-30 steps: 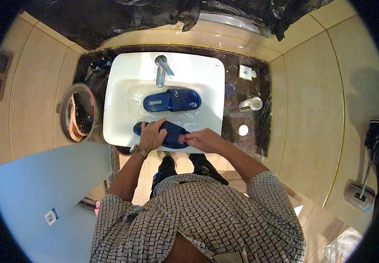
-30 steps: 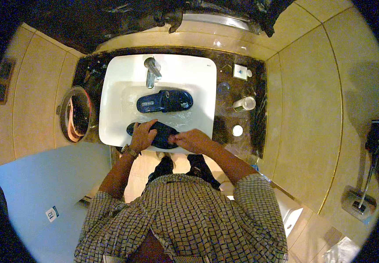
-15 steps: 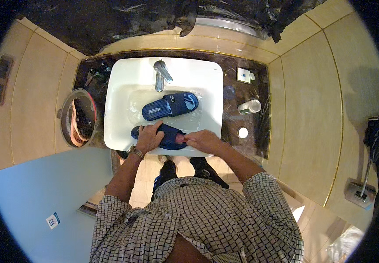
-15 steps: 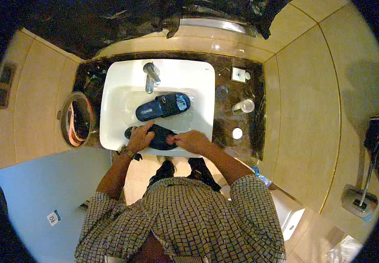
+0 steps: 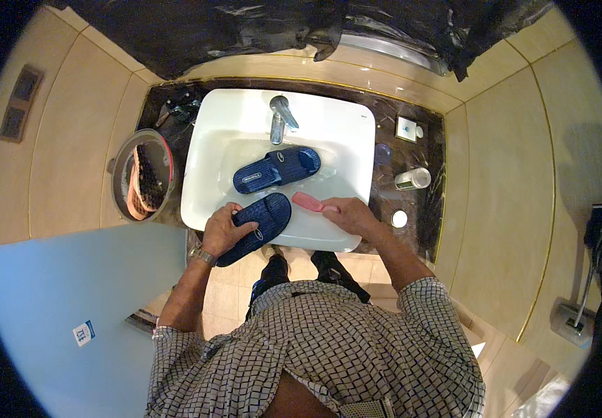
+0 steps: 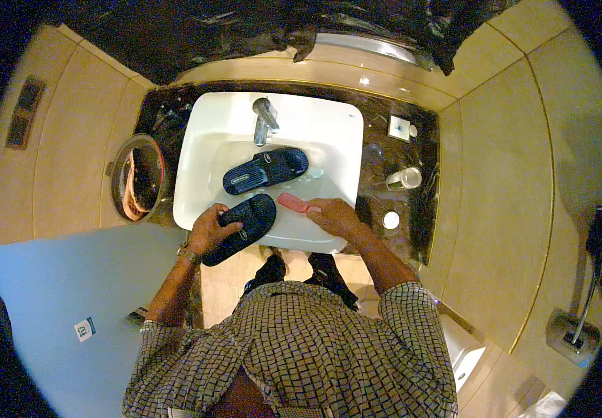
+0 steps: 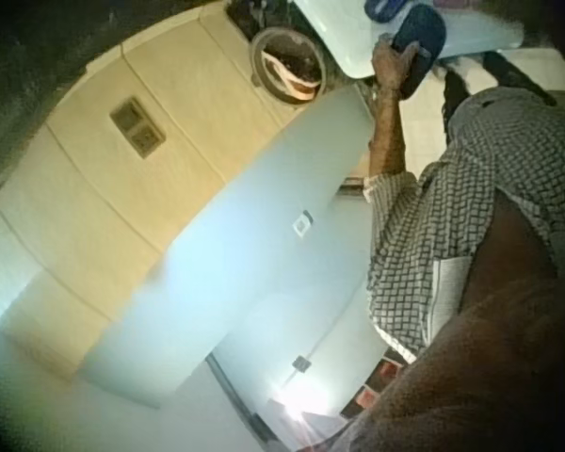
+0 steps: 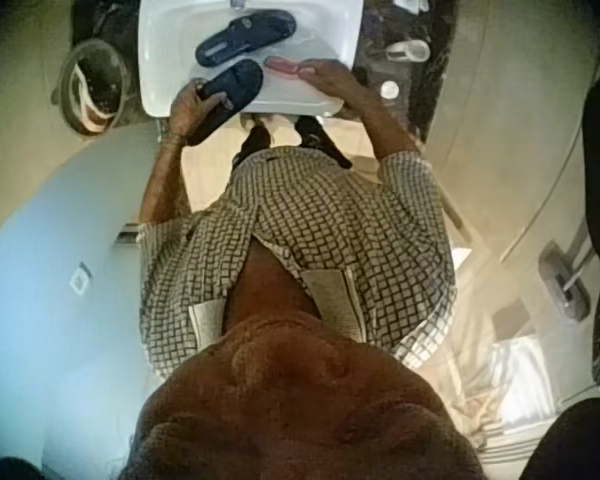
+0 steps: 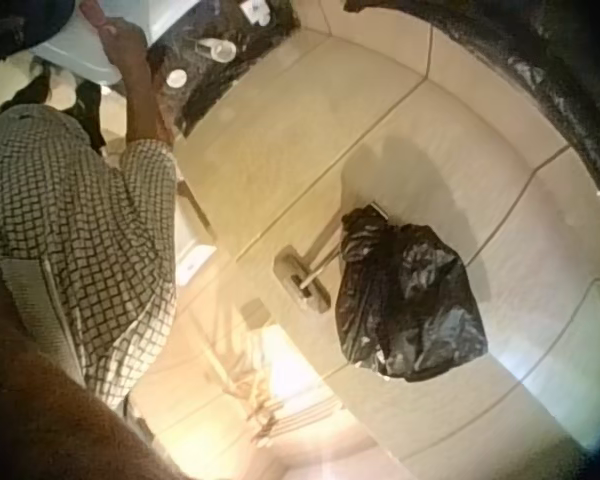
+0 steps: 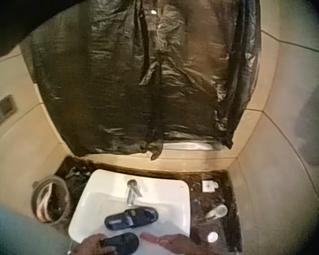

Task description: The person scrubs a pair of blue slippers with a pink brush in a bathroom sink, rinses them, and places one on a nearby mat. The person then washes a black garment by hand in the sink, scrubbing and rinsing it under running water.

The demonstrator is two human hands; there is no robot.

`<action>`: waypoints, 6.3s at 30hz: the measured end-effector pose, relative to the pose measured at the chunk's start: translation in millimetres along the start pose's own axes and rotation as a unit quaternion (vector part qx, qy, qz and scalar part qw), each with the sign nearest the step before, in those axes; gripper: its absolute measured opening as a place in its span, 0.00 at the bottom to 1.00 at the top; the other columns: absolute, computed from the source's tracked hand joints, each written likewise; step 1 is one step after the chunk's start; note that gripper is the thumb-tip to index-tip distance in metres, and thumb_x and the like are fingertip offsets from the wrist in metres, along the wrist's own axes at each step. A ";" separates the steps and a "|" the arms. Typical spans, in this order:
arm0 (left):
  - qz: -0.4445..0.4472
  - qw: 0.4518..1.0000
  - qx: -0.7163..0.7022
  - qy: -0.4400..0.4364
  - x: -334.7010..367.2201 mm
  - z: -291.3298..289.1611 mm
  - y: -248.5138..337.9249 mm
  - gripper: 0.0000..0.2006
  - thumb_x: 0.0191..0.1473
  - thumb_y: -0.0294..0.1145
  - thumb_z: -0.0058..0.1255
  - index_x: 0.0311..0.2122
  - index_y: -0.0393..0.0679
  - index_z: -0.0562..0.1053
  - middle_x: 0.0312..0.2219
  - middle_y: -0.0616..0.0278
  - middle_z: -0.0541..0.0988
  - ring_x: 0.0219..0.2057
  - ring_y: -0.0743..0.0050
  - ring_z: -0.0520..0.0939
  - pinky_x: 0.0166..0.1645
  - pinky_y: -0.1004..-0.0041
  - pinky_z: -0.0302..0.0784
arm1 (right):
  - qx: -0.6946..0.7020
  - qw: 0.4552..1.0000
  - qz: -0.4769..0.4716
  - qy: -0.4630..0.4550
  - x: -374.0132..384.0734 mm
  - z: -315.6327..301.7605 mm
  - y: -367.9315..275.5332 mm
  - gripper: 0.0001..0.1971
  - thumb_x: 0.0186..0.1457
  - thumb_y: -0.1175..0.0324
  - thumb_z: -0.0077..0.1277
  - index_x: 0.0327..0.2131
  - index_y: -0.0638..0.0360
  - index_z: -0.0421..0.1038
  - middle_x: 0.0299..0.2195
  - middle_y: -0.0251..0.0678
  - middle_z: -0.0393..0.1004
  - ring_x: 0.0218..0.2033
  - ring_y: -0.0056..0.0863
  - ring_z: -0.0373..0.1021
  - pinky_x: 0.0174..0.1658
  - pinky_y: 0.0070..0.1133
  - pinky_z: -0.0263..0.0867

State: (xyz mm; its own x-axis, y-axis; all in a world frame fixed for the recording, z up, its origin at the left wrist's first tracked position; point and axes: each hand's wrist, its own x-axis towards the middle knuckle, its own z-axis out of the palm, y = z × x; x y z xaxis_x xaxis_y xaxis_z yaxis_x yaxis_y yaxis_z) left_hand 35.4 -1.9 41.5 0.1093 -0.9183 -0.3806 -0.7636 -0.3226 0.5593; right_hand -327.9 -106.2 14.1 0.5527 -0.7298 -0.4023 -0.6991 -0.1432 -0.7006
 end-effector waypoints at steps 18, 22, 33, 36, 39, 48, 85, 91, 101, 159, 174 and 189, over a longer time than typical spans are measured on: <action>-0.105 0.986 0.000 0.131 -28.8 15.3 -0.4 0.44 0.57 0.64 0.60 0.65 0.36 0.65 0.38 0.34 0.82 0.39 0.43 0.86 0.42 0.51 0.82 | -0.029 0.995 -0.086 -0.049 -28.0 55.7 -81.6 0.20 0.67 0.55 0.48 0.57 0.49 0.74 0.43 0.48 0.83 0.42 0.51 0.79 0.48 0.42 0.74; 0.066 0.935 0.267 0.224 -23.2 6.0 -5.0 0.43 0.53 0.65 0.62 0.56 0.30 0.70 0.55 0.25 0.73 0.58 0.30 0.75 0.61 0.43 0.70 | -0.079 0.993 -0.067 -0.058 -24.3 57.6 -92.5 0.20 0.68 0.54 0.47 0.57 0.50 0.74 0.43 0.49 0.82 0.43 0.50 0.79 0.48 0.42 0.73; 0.057 0.988 0.053 0.130 3.7 20.9 -41.3 0.41 0.52 0.59 0.62 0.57 0.29 0.72 0.58 0.26 0.70 0.62 0.30 0.69 0.69 0.47 0.61 | -0.126 0.990 -0.045 -0.045 21.4 74.7 -117.1 0.15 0.67 0.56 0.46 0.45 0.52 0.78 0.37 0.51 0.82 0.38 0.54 0.79 0.44 0.45 0.74; 0.054 0.984 0.079 0.153 5.0 28.2 -40.7 0.39 0.53 0.58 0.62 0.57 0.29 0.73 0.61 0.25 0.67 0.64 0.28 0.67 0.70 0.47 0.59 | -0.077 0.995 -0.057 0.003 59.6 100.3 -122.6 0.16 0.67 0.56 0.45 0.39 0.54 0.79 0.37 0.50 0.82 0.38 0.53 0.79 0.45 0.46 0.73; 0.040 0.982 0.079 0.167 8.6 33.7 -44.7 0.38 0.53 0.57 0.62 0.56 0.29 0.74 0.62 0.24 0.66 0.65 0.27 0.66 0.71 0.46 0.58 | -0.058 0.995 -0.076 0.005 56.6 91.9 -123.2 0.17 0.67 0.55 0.43 0.42 0.53 0.80 0.38 0.49 0.83 0.38 0.53 0.79 0.47 0.45 0.74; 0.045 0.992 0.018 0.118 13.7 44.7 -40.1 0.37 0.52 0.56 0.61 0.54 0.29 0.75 0.60 0.30 0.71 0.65 0.28 0.67 0.71 0.46 0.58 | -0.097 0.991 -0.030 -0.091 45.0 78.3 -119.6 0.18 0.68 0.55 0.41 0.51 0.47 0.78 0.42 0.51 0.82 0.43 0.52 0.78 0.51 0.44 0.73; 0.096 0.988 0.027 0.116 28.1 66.6 -35.4 0.31 0.48 0.51 0.64 0.53 0.41 0.75 0.54 0.37 0.75 0.62 0.31 0.68 0.69 0.39 0.53 | -0.010 0.999 0.049 -0.017 31.0 39.3 -14.9 0.20 0.65 0.52 0.51 0.52 0.50 0.80 0.44 0.51 0.82 0.44 0.52 0.79 0.53 0.41 0.73; 0.072 0.990 -0.001 0.118 23.6 83.1 -6.0 0.48 0.42 0.51 0.68 0.64 0.31 0.63 0.55 0.36 0.73 0.62 0.34 0.69 0.71 0.42 0.53 | -0.045 0.999 -0.004 -0.006 14.6 33.3 -127.0 0.17 0.65 0.54 0.46 0.48 0.49 0.80 0.42 0.49 0.83 0.42 0.54 0.79 0.49 0.46 0.74; 0.093 0.989 -0.033 0.109 13.6 80.4 3.9 0.59 0.37 0.49 0.72 0.70 0.30 0.53 0.59 0.33 0.70 0.63 0.34 0.69 0.70 0.38 0.53 | -0.042 0.998 -0.030 -0.024 56.2 80.4 -107.5 0.18 0.66 0.54 0.45 0.43 0.56 0.79 0.41 0.51 0.82 0.45 0.53 0.78 0.52 0.43 0.73; -0.026 0.871 -0.285 0.400 -52.7 85.0 32.4 0.24 0.57 0.31 0.50 0.59 0.38 0.72 0.47 0.43 0.78 0.47 0.47 0.81 0.54 0.57 0.78 | -0.263 0.953 -0.148 -0.024 59.0 51.5 46.2 0.22 0.57 0.61 0.55 0.56 0.51 0.72 0.40 0.52 0.78 0.42 0.56 0.76 0.47 0.47 0.72; -0.035 0.596 -0.779 0.190 -106.1 62.4 12.4 0.21 0.67 0.30 0.55 0.63 0.46 0.69 0.52 0.58 0.80 0.46 0.69 0.85 0.49 0.62 0.88 | -0.311 0.933 -0.181 0.009 46.6 62.2 -34.1 0.19 0.57 0.62 0.50 0.50 0.59 0.76 0.34 0.53 0.77 0.38 0.57 0.73 0.46 0.48 0.69; 0.131 0.852 -0.308 0.402 -83.3 -76.2 -55.8 0.12 0.59 0.28 0.61 0.48 0.41 0.78 0.44 0.53 0.86 0.37 0.65 0.87 0.44 0.69 0.83 | 0.519 0.844 -0.042 -0.131 30.4 117.2 -257.7 0.28 0.74 0.49 0.40 0.64 0.61 0.65 0.52 0.37 0.76 0.49 0.29 0.75 0.52 0.28 0.74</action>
State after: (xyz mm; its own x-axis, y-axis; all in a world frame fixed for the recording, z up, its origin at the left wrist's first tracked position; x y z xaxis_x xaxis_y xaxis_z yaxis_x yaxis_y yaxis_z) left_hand 117.4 75.1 98.1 0.5761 -0.7578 0.3062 -0.3775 0.0855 0.9221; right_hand -77.7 -13.2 113.4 0.7564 -0.5543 -0.3473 0.0459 0.5746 -0.8172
